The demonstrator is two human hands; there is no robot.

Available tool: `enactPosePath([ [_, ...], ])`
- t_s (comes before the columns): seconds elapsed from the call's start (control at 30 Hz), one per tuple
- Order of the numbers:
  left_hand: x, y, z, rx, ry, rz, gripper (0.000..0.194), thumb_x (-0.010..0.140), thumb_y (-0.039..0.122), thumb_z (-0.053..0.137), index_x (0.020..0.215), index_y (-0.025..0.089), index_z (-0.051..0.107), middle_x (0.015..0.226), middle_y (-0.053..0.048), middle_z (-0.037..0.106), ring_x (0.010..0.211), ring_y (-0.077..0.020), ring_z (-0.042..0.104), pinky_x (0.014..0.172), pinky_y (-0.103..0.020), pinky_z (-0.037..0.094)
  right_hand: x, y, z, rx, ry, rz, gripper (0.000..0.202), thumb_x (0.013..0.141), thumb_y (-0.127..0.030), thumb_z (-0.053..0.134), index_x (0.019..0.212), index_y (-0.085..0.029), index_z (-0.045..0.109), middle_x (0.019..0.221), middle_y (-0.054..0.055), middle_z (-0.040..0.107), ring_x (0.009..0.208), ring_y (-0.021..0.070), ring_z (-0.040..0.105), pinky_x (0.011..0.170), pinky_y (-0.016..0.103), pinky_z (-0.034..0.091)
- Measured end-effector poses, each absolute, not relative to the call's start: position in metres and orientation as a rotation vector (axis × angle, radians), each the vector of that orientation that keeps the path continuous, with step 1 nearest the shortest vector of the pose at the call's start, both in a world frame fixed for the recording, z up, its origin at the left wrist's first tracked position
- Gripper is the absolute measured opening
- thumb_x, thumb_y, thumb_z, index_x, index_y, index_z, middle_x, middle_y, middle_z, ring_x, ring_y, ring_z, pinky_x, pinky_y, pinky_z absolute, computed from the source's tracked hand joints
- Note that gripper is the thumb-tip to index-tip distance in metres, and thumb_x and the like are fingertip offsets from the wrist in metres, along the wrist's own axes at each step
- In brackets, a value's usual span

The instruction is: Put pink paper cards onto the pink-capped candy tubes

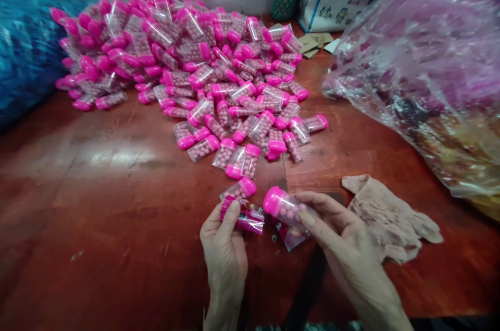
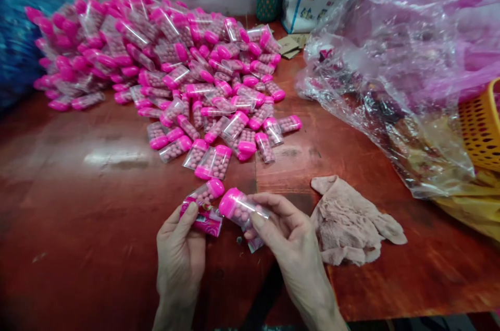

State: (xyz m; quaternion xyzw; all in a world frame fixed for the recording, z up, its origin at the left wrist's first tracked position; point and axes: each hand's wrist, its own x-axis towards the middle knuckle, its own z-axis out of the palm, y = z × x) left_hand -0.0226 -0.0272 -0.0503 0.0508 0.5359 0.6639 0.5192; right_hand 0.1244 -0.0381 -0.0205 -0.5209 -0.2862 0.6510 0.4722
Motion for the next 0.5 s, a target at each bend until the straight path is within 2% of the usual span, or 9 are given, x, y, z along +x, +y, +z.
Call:
enactPosePath([
  [0.27,-0.022,-0.026,-0.049,0.14,1.304,1.589,0.013,0.063,0.017,0.073,0.076,0.015,0.071,0.076,-0.002,0.072,0.07,-0.0119,0.064,0.068,-0.021,0.05,0.119,-0.041,-0.011,-1.336,-0.847,1.559,0.019,0.079,-0.026,0.063,0.098,-0.021,0.064,0.089,0.002,0.067,0.064,0.0116,0.06,0.062,0.023,0.053],
  [0.5,-0.023,-0.025,-0.049,0.084,1.331,1.607,0.013,0.06,0.017,0.074,0.073,0.015,0.071,0.07,-0.001,0.071,0.062,-0.0101,0.063,0.062,-0.02,0.05,0.126,-0.042,-0.007,-1.354,-0.941,1.404,0.016,0.079,-0.025,0.061,0.095,-0.023,0.064,0.088,0.002,0.067,0.071,0.0146,0.064,0.059,0.021,0.055],
])
